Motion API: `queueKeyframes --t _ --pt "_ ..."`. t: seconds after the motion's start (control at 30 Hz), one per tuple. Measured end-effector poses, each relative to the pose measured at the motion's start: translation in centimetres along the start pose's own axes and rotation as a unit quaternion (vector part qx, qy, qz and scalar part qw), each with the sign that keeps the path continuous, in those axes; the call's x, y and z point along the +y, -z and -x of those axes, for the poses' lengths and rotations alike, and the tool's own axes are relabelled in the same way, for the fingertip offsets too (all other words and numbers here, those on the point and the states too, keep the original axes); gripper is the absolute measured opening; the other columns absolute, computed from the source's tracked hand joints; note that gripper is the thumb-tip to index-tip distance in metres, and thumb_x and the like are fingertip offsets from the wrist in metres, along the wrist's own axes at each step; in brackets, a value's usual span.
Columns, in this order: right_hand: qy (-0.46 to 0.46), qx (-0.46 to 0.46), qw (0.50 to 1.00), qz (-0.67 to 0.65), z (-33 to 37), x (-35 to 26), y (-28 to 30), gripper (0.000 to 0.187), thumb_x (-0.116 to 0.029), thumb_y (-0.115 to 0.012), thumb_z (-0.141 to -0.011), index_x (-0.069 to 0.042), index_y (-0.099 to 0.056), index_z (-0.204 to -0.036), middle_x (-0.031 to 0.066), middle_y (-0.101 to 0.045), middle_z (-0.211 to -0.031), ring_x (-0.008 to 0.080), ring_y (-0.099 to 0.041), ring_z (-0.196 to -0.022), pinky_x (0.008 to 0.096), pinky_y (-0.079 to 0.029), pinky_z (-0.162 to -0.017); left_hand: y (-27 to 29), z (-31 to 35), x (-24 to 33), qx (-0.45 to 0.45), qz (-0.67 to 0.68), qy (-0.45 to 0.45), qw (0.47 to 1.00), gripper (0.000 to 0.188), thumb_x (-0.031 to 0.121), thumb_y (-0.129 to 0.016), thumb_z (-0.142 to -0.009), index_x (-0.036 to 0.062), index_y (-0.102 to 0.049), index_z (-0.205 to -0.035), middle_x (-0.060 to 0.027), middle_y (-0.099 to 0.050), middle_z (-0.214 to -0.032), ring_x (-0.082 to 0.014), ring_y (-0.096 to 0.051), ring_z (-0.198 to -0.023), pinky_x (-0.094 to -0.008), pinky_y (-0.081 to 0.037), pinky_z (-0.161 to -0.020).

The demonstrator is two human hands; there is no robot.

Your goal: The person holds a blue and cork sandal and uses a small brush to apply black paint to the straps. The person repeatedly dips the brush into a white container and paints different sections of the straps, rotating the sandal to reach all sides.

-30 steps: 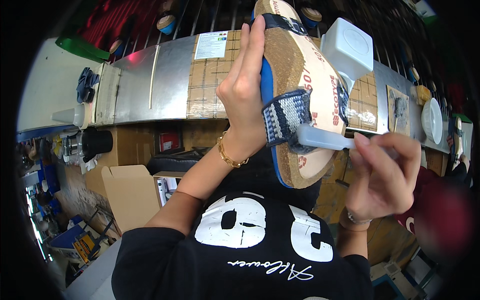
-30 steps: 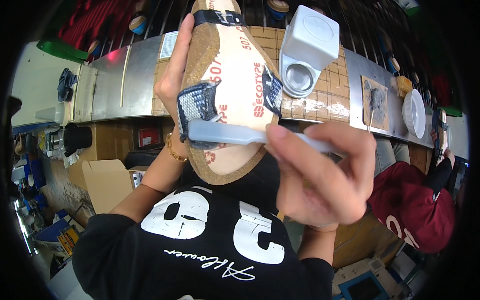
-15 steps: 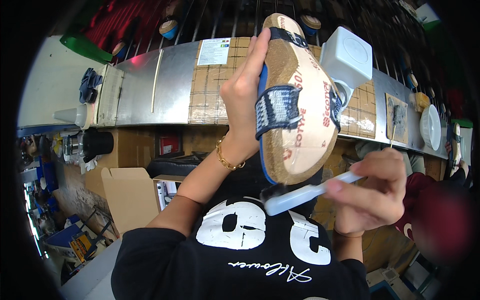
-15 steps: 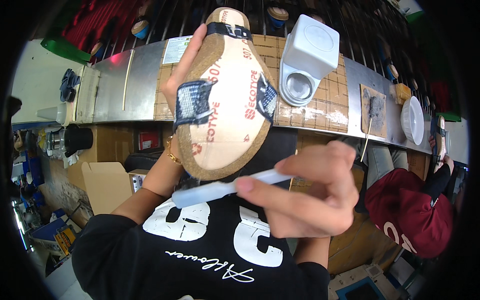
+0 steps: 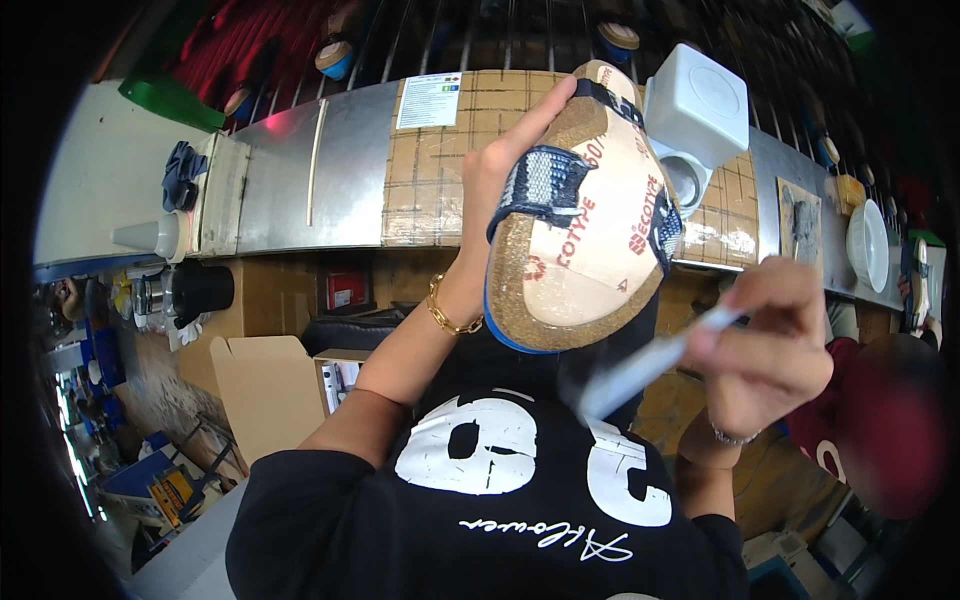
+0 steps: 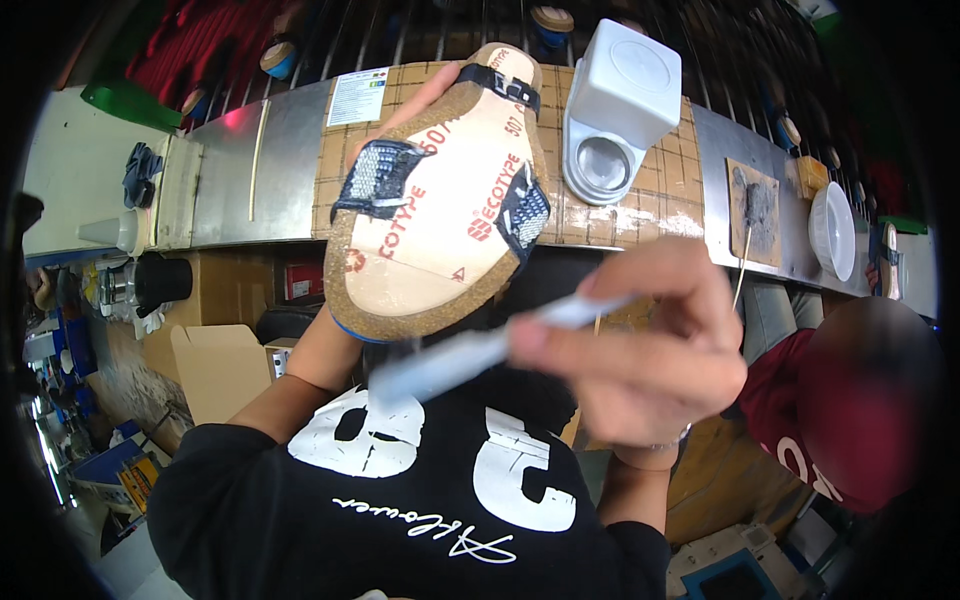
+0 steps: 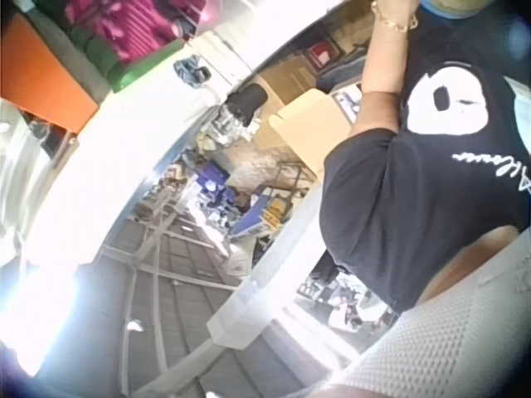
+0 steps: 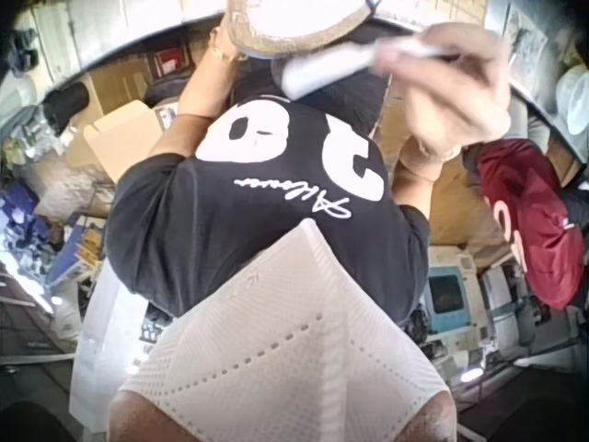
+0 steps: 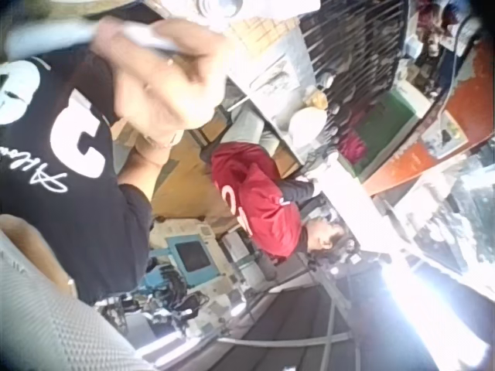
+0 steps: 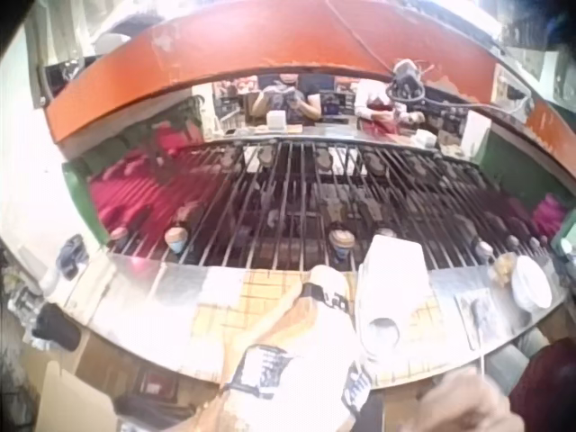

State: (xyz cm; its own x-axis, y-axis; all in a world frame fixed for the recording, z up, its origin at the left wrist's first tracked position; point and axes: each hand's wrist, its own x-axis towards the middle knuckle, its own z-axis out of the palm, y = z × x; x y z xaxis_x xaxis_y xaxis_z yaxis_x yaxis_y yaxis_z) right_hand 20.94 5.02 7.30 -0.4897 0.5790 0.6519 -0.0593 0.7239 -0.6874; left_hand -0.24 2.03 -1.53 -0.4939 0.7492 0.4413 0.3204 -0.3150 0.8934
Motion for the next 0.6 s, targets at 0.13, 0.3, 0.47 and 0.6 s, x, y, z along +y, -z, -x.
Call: queueKeyframes --t 0.13,0.3,0.47,0.6 --pt "-0.001 -0.072 0.997 0.009 0.1 0.6 0.7 0.037 -0.001 -0.077 -0.053 -0.018 -0.084 -0.084 0.0020 -0.057 -0.082 0.0127 -0.055 -0.071 0.0231 -0.039 -0.061 0.2 0.1 -0.5 -0.016 -0.002 -0.015 1.000 0.068 0.004 -0.075 -0.078 0.0103 -0.057 -0.143 -0.0147 -0.077 -0.105 -0.0114 -0.072 -0.083 -0.0269 -0.057 -0.077" --pt "-0.029 -0.042 0.999 0.020 0.1 1.7 0.9 0.035 -0.001 -0.077 -0.055 -0.018 -0.084 -0.085 0.0019 -0.058 -0.081 0.0117 -0.052 -0.069 0.0229 -0.036 -0.059 0.4 0.0 -0.5 -0.039 0.037 0.033 0.998 0.065 0.010 -0.078 -0.078 0.0118 -0.059 -0.141 -0.0126 -0.076 -0.108 -0.0126 -0.073 -0.085 -0.0267 -0.058 -0.075" --pt "-0.035 -0.013 0.999 0.008 -0.5 1.8 0.7 0.034 -0.003 -0.082 -0.054 -0.017 -0.084 -0.084 0.0004 -0.058 -0.081 0.0099 -0.052 -0.069 0.0220 -0.033 -0.057 0.8 0.5 0.0 -0.061 0.081 0.094 0.990 0.065 0.012 -0.079 -0.079 0.0123 -0.059 -0.141 -0.0127 -0.073 -0.120 -0.0137 -0.073 -0.096 -0.0266 -0.058 -0.084" --pt "-0.045 -0.087 0.994 -0.041 0.1 2.1 1.7 0.032 -0.004 -0.085 -0.057 -0.016 -0.084 -0.087 -0.0001 -0.057 -0.081 0.0101 -0.052 -0.070 0.0223 -0.034 -0.058 1.1 0.6 0.3 -0.069 0.045 0.086 0.993 0.064 0.012 -0.077 -0.084 0.0131 -0.055 -0.144 -0.0119 -0.071 -0.124 -0.0137 -0.071 -0.101 -0.0266 -0.058 -0.088"
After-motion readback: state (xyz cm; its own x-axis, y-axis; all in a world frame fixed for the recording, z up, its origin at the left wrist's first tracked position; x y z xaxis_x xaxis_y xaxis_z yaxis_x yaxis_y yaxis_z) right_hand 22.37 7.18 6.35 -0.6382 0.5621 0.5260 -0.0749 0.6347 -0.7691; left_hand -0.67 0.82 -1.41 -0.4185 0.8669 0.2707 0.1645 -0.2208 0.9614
